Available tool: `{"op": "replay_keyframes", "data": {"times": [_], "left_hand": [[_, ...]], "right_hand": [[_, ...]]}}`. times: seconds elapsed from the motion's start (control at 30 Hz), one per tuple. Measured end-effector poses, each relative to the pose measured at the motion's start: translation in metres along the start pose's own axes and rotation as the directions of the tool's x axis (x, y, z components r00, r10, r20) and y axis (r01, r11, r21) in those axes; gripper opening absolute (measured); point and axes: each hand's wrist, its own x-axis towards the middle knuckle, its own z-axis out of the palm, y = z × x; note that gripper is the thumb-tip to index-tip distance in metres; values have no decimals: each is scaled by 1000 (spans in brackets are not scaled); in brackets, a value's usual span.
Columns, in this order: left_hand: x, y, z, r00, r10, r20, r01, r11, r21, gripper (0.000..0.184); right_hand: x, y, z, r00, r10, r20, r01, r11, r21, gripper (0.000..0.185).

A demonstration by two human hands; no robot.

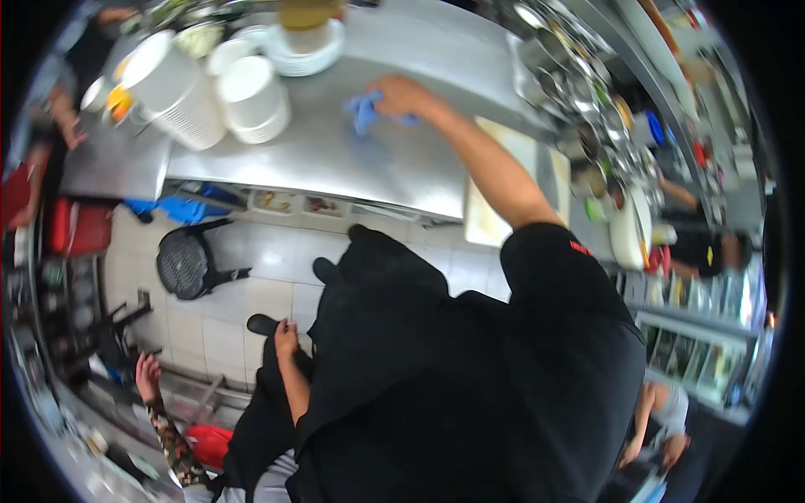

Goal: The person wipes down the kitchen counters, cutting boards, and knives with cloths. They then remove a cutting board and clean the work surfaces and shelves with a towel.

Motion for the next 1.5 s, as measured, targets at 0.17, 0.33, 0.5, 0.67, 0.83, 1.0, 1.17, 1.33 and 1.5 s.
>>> {"op": "replay_keyframes", "data": {"times": [0.17, 0.33, 0.5, 0.67, 0.83, 1.0, 1.17, 1.33, 1.5], "left_hand": [[-3, 34, -19, 953, -265, 150, 285, 949, -137, 47], [33, 57, -25, 905, -247, 345, 362, 873, -325, 47], [52, 103, -5, 933, -260, 250, 325, 908, -266, 49], [71, 130, -4, 943, -201, 266, 239, 964, -119, 48], [57, 144, -16, 967, -174, 185, 212, 955, -209, 51], [29, 108, -16, 985, -157, 65, 165, 974, -156, 50], [-12, 111, 1, 971, -231, 68, 239, 956, -172, 47], [-56, 94, 11, 932, -362, 9, 320, 812, -488, 47], [-82, -2, 47, 942, -328, 69, 313, 784, -536, 45]], "right_hand": [[16, 274, 109, 932, 308, -190, -328, 941, -86, 53], [-149, 77, 188, 672, 447, -591, -623, 773, -123, 54], [-281, -26, 188, 614, 774, -156, -647, 607, 462, 34], [-237, 5, 81, 607, 608, -511, -337, 780, 527, 40], [-139, 47, 142, 748, 417, -517, -361, 909, 210, 56], [-8, -83, 203, 718, 101, -688, 125, 954, 271, 41], [41, -215, 237, 715, -455, -531, 696, 541, 473, 32], [2, -194, 171, 855, -297, -425, 505, 660, 556, 30], [-6, -96, 128, 749, -449, -487, 571, 810, 133, 35]]}}
